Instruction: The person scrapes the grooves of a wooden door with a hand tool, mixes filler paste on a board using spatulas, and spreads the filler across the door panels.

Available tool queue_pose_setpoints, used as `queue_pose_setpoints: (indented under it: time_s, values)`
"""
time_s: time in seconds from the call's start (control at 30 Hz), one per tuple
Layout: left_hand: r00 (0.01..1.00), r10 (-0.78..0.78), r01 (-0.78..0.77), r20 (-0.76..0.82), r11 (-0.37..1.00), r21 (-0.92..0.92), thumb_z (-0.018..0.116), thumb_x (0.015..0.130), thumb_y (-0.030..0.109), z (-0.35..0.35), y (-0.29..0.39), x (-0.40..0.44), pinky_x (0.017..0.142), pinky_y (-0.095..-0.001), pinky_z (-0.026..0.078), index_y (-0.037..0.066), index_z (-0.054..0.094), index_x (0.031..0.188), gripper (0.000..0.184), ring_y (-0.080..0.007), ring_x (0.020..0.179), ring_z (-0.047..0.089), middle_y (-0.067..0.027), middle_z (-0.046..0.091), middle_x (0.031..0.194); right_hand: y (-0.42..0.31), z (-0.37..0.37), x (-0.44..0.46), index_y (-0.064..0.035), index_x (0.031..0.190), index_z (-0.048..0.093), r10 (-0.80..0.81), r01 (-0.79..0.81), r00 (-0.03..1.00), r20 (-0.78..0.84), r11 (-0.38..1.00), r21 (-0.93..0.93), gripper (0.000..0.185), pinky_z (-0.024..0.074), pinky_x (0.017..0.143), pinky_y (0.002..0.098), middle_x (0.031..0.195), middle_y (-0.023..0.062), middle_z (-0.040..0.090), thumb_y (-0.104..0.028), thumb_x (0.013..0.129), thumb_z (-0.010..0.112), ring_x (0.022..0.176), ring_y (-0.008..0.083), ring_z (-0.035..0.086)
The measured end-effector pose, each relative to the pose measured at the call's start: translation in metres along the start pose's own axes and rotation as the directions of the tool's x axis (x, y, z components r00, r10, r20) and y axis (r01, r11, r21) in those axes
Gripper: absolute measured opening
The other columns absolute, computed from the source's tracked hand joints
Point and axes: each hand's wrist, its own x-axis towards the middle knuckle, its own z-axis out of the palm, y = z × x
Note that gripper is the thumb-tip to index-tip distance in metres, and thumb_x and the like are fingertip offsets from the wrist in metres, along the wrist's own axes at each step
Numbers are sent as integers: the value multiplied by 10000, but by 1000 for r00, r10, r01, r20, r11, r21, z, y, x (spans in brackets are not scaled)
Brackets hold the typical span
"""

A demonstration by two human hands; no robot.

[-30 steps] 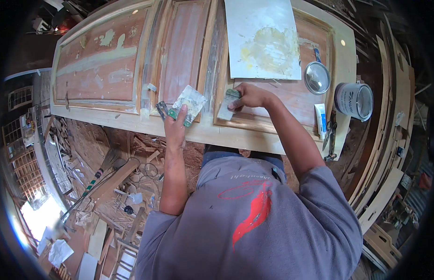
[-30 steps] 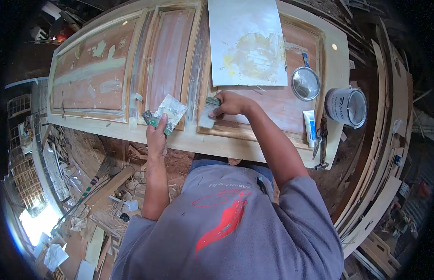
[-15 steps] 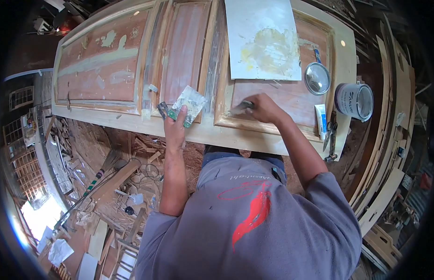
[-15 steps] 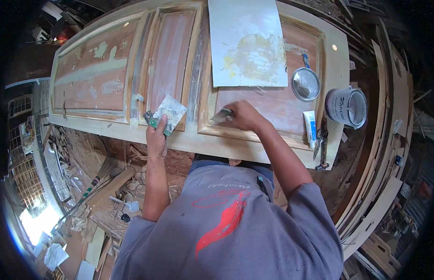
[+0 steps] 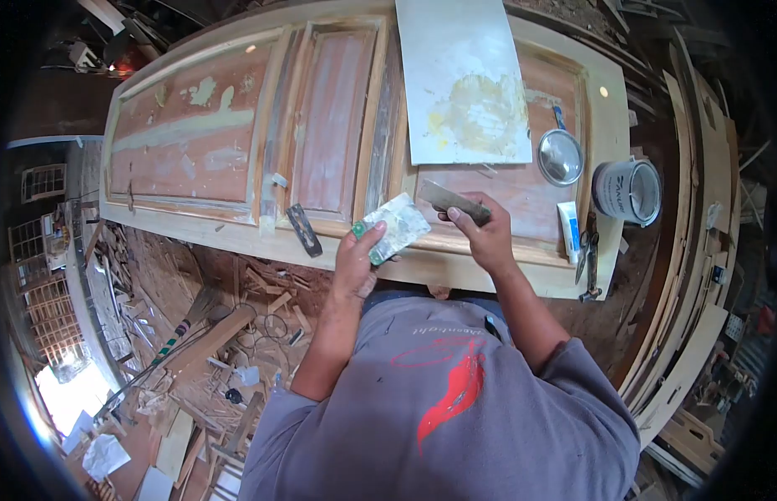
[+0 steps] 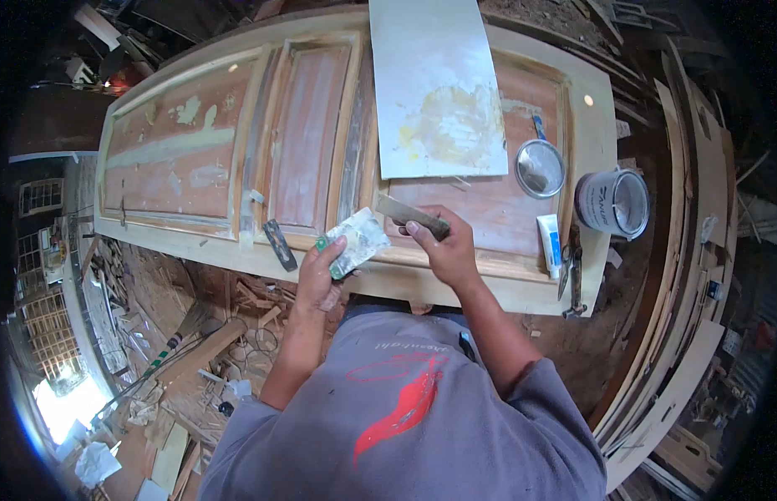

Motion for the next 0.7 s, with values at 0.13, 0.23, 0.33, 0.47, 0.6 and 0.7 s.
queue_pose_setpoints:
  time_s: [0.13,0.23,0.33,0.47,0.6,0.7]
  values:
    - [990,135,-134,28,991,-23,646,1058,184,31,9,-9,666,-290,618,-8,686,1261,282,-143,869,746,-83,771,1071,-22,13,-23,19,1200,708,-215,200,976,-44,953,-227,211,562,877,288,1037,104,783,-44,999,713,974,131,717]
    - [974,212,-216,74,976,42,644,1064,196,50,19,-19,672,-287,615,-4,693,1253,280,-130,860,739,-78,769,1059,-39,20,-39,8,1199,718,-335,298,941,-50,889,-347,199,562,868,282,1053,112,789,-28,1003,712,970,119,709]
    - [965,244,-249,96,968,37,640,1059,161,62,23,-25,676,-293,611,-8,696,1218,238,-136,845,737,-85,767,1043,-41,22,-44,14,1200,703,-429,391,897,-105,882,-264,195,561,881,282,1085,108,771,-13,1007,712,988,131,704]
    - [950,265,-280,167,957,74,642,1058,142,73,29,-34,704,-290,614,-9,699,1208,221,-134,866,741,-80,771,1048,-48,19,-54,20,1217,708,-533,474,827,-178,832,-288,216,573,885,287,1077,137,792,16,1002,697,996,151,736]
    - [931,300,-322,208,943,80,643,1067,171,85,32,-39,705,-271,606,-16,699,1261,275,-102,822,713,-60,760,1035,-52,13,-66,47,1226,677,-535,474,832,-145,822,-315,205,576,950,335,1114,149,762,36,1023,658,1066,211,734]
    - [922,316,-339,223,938,74,641,1065,158,92,33,-42,734,-267,599,-20,699,1258,269,-105,851,719,-64,763,1054,-57,11,-71,40,1239,690,-558,485,821,-123,794,-367,223,574,942,329,1109,152,772,45,1018,658,1068,199,733]
